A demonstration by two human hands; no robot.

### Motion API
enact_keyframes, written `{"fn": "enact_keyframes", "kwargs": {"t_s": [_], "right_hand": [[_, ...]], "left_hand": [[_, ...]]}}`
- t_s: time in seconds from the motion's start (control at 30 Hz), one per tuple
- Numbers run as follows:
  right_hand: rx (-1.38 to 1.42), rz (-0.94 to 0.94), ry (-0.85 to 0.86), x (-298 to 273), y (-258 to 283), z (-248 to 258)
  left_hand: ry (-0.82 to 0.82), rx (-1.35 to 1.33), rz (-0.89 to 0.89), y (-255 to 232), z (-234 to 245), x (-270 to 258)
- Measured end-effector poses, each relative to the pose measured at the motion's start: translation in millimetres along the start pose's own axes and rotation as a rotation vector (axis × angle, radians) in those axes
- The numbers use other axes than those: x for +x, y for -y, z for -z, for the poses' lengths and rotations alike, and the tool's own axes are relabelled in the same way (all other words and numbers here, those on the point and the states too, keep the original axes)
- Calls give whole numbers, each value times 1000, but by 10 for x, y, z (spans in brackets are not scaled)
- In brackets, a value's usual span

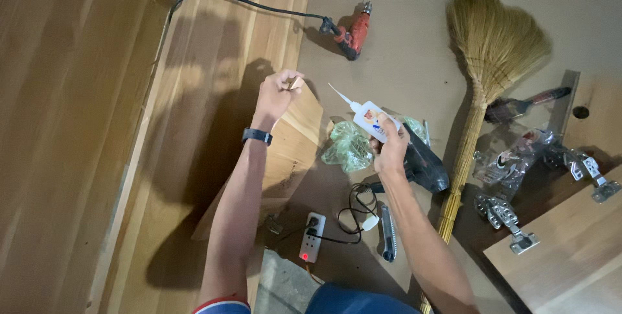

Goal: The person applies glue from a white bottle onto a small wooden dowel and inserts it into a pre-drilled hole in a wooden board. They repeat this process for several dowels, pressing them into place to join the wood pieces.

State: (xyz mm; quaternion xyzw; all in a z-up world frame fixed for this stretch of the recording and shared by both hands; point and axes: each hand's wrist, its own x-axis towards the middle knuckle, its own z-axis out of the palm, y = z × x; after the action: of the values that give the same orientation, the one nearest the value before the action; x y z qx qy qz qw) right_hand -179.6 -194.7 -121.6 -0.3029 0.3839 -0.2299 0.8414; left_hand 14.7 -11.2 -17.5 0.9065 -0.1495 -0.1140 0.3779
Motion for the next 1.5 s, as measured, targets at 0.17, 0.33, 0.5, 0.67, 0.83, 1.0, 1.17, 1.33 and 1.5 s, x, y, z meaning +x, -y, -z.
{"fn": "enact_keyframes", "kwargs": {"t_s": [0.17,0.33,0.5,0.67,0.83,1.0,1.17,1.33,1.5], "right_hand": [[21,7,20,-112,110,-24],[57,23,10,-16,9,39],[20,51,21,-207,193,-28],[49,55,39,-119,158,63],[58,65,14,-201,234,65],[56,34,29,-156,167,123],[49,38,25,-92,123,125],[70,46,26,-114,115,125],[64,19,2,-166,176,110]], "left_hand": [[-109,54,23,-44,-40,47],[-206,30,18,-113,-88,75],[-200,-83,69,321,-224,260],[-120,-171,64,-462,-48,-225],[0,-121,-103,-349,6,-191],[-129,57,-20,-169,-115,-12],[-107,-5,-39,-174,-156,-71],[-54,-101,-105,-266,-29,-196],[-146,152,-21,-301,-184,-130]]}}
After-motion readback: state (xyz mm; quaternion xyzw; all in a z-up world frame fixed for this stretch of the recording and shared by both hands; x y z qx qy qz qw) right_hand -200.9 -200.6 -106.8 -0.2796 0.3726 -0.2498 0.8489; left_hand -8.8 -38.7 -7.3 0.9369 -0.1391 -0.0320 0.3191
